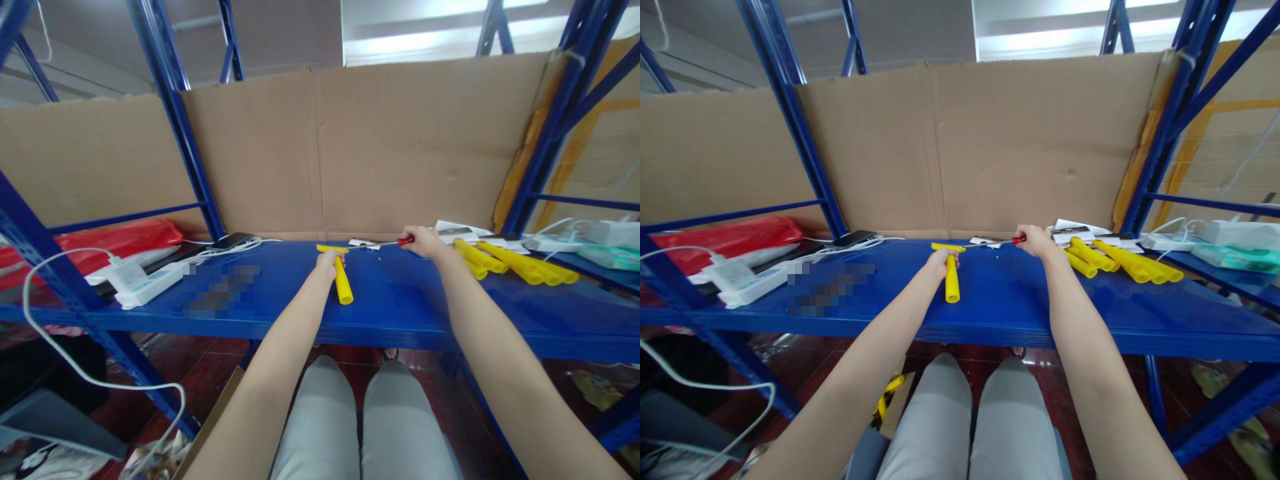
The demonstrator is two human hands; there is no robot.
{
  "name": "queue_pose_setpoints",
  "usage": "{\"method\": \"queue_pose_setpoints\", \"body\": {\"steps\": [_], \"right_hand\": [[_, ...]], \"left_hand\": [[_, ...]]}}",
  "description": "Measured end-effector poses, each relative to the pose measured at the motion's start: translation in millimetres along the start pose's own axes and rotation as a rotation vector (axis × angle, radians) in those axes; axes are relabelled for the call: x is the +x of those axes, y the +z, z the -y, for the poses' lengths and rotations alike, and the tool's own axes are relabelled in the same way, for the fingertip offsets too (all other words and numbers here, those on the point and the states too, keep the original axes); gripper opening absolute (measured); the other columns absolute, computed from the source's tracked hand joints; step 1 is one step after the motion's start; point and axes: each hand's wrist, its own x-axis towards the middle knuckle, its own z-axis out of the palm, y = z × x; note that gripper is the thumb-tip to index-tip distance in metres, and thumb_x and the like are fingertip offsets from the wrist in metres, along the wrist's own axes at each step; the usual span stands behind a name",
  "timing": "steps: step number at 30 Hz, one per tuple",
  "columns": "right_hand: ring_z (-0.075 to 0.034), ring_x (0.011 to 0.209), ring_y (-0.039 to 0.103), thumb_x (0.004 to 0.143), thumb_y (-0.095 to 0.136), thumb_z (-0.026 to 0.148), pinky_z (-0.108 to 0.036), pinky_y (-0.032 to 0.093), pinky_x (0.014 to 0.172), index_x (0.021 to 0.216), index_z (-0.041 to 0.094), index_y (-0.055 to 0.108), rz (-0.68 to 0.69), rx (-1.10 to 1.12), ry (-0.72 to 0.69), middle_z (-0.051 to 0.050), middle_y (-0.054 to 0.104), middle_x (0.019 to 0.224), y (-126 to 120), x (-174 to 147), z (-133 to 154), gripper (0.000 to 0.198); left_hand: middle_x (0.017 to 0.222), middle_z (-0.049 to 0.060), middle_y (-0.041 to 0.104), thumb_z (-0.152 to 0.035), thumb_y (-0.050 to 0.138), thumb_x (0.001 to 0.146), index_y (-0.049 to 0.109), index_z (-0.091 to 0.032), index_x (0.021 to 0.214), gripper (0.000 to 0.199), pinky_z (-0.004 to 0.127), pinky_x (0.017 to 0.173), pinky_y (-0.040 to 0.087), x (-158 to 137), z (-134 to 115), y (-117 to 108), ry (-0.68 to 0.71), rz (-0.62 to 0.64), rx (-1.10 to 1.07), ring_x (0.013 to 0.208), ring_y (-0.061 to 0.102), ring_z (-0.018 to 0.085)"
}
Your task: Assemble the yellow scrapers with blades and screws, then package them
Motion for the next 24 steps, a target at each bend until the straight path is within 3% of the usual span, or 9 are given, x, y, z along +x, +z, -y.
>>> {"method": "queue_pose_setpoints", "body": {"steps": [8,15,24], "right_hand": [[-0.023,0.084,0.063,0.069,0.061,0.021,-0.036,0.042,0.075,0.08,0.024,0.065,-0.011,-0.01,-0.001,-0.002,0.072,0.086,2.2,1.4,-1.9,0.012],[-0.021,0.078,0.062,0.07,0.059,0.022,-0.031,0.041,0.069,0.077,0.025,0.065,-0.043,-0.028,-0.036,-0.002,0.071,0.08,3.7,3.6,-4.1,0.01],[-0.022,0.079,0.062,0.071,0.057,0.022,-0.035,0.041,0.074,0.074,0.024,0.064,-0.065,-0.052,0.006,-0.002,0.07,0.077,-0.7,1.6,4.7,0.007]], "left_hand": [[0.046,-0.002,0.046,0.006,0.051,0.074,0.052,-0.012,0.057,0.024,0.017,0.039,0.037,2.2,1.1,0.5,0.005,-0.001,-0.004,0.037,0.041,0.005],[0.047,-0.003,0.046,0.005,0.055,0.071,0.059,-0.01,0.069,0.016,0.017,0.04,0.039,10.2,3.2,0.9,-0.007,-0.017,-0.025,0.037,0.041,0.005],[0.049,-0.003,0.047,0.01,0.053,0.071,0.057,-0.01,0.068,0.021,0.02,0.048,0.049,7.2,1.8,2.9,0.009,-0.032,-0.059,0.04,0.043,0.005]]}}
